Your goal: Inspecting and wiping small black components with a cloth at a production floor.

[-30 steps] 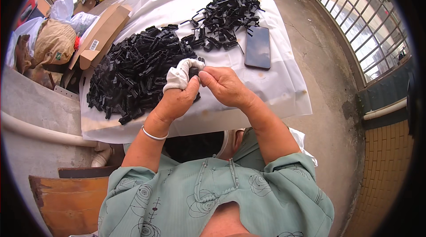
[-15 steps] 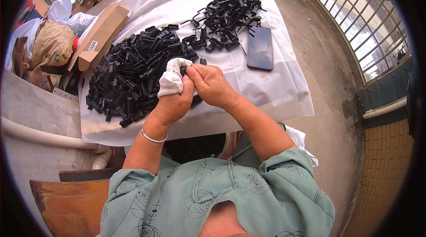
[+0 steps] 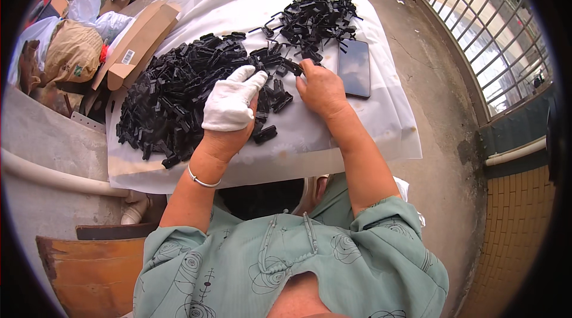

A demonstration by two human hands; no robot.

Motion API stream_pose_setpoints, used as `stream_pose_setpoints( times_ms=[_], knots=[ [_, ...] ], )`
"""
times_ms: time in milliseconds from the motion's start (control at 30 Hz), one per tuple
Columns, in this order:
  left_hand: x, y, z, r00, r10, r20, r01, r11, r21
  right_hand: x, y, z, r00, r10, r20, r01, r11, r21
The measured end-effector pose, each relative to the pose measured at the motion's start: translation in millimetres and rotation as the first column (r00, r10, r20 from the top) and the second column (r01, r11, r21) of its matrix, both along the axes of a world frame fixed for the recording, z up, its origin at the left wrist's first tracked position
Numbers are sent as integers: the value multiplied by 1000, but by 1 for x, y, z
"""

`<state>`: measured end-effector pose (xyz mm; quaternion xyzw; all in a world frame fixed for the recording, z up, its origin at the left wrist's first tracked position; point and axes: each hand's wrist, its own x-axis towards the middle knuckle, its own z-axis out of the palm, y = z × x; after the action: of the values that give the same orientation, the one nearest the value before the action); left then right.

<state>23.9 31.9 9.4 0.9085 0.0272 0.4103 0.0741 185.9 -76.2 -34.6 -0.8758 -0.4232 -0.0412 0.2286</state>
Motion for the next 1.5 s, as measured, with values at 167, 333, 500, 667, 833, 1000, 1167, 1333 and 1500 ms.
stream_pose_setpoints(
  times_ms=[167, 333, 500, 667, 833, 1000, 1167, 1333, 1500],
  knots=[
    [11, 4, -4, 999, -46, -2, 46, 999, 28, -14, -30, 2, 993, 114, -27, -102, 954, 283],
    [19, 4, 2, 992, 50, 119, -63, 992, 112, -29, -46, 13, 929, 368, -30, -342, 887, 310],
    [19, 3, -1, 986, -116, 121, 118, 993, -6, -28, -44, 10, 930, 364, 53, -365, 893, 264],
    [16, -12, 17, 922, -359, -143, 343, 931, -125, -26, -47, 11, 878, 478, 7, -455, 831, 320],
    [8, -14, 6, 846, -469, -252, 285, 798, -530, -25, -43, 19, 810, 536, -238, -339, 759, 555],
    [17, -8, -13, 930, -366, 41, 208, 430, -878, -34, -39, 20, 863, 420, -281, -134, 726, 674],
    [24, -8, -10, 939, -176, 297, 310, 54, -949, -62, -34, 22, 765, 607, -213, -447, 740, 503],
    [23, -11, -16, 933, 8, 359, 354, 149, -923, -71, -25, 21, 568, 640, -517, -366, 760, 537],
    [19, 2, -17, 911, 93, 402, 391, 112, -913, -71, -15, 9, 657, 600, -457, -358, 782, 511]
  ],
)
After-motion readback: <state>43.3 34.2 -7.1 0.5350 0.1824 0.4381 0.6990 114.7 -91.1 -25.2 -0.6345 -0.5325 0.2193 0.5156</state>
